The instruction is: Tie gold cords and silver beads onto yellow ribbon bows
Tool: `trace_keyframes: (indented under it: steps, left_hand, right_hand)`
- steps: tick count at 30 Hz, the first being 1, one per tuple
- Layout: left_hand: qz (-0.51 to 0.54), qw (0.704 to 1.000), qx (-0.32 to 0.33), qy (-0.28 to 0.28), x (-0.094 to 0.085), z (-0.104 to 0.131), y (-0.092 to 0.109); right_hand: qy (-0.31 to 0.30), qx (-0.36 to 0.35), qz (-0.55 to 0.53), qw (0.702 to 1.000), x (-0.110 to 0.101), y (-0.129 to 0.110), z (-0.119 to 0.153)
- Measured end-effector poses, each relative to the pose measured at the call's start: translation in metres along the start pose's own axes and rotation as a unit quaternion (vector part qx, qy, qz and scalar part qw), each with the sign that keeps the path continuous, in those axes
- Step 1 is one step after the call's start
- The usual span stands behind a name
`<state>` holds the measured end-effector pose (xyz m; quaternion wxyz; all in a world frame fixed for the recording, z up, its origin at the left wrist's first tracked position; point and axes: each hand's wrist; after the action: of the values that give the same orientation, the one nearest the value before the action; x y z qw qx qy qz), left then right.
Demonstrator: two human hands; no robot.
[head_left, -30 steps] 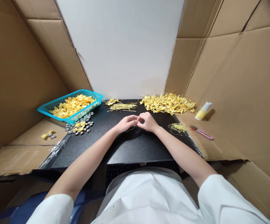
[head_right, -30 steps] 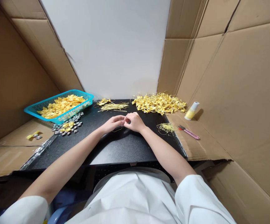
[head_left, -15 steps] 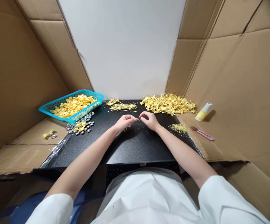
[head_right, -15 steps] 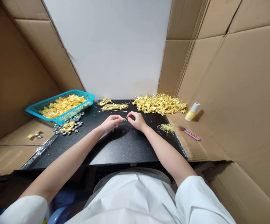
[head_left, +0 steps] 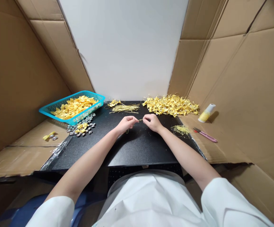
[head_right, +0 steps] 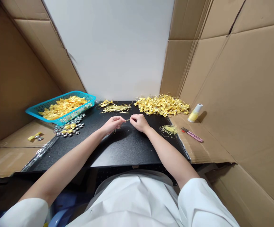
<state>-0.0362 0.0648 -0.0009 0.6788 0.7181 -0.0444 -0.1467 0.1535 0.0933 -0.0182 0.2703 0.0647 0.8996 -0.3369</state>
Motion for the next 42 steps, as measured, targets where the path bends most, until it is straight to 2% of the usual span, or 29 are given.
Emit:
trace_keyframes:
  steps: [10, 21, 33, 42]
  left_hand:
    - [-0.037, 0.999, 0.004, 0.004, 0.000, -0.002, -0.004]
    - [-0.084, 0.996, 0.018, -0.005, -0.002, -0.003, -0.008]
    - [-0.114, 0.993, 0.013, -0.001, -0.001, -0.004, -0.012]
    - [-0.133, 0.991, 0.027, 0.013, -0.002, -0.005, -0.008]
  right_hand:
    - [-0.039, 0.020, 0.063, 0.997, 0.003, -0.014, 0.004]
    - [0.010, -0.043, 0.164, 0.985, 0.012, -0.019, 0.005]
    - [0.021, -0.039, 0.234, 0.971, 0.014, -0.026, 0.006]
    - [0.031, -0.028, 0.235, 0.971, 0.013, -0.025, 0.004]
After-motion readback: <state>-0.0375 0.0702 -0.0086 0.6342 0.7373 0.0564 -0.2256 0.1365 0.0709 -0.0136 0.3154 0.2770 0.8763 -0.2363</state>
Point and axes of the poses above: each hand's wrist, its own z-axis away from the middle knuckle, its own x-axis out of the palm, y = z × x, and after that the axes turned 5 degrees about -z, right-handed
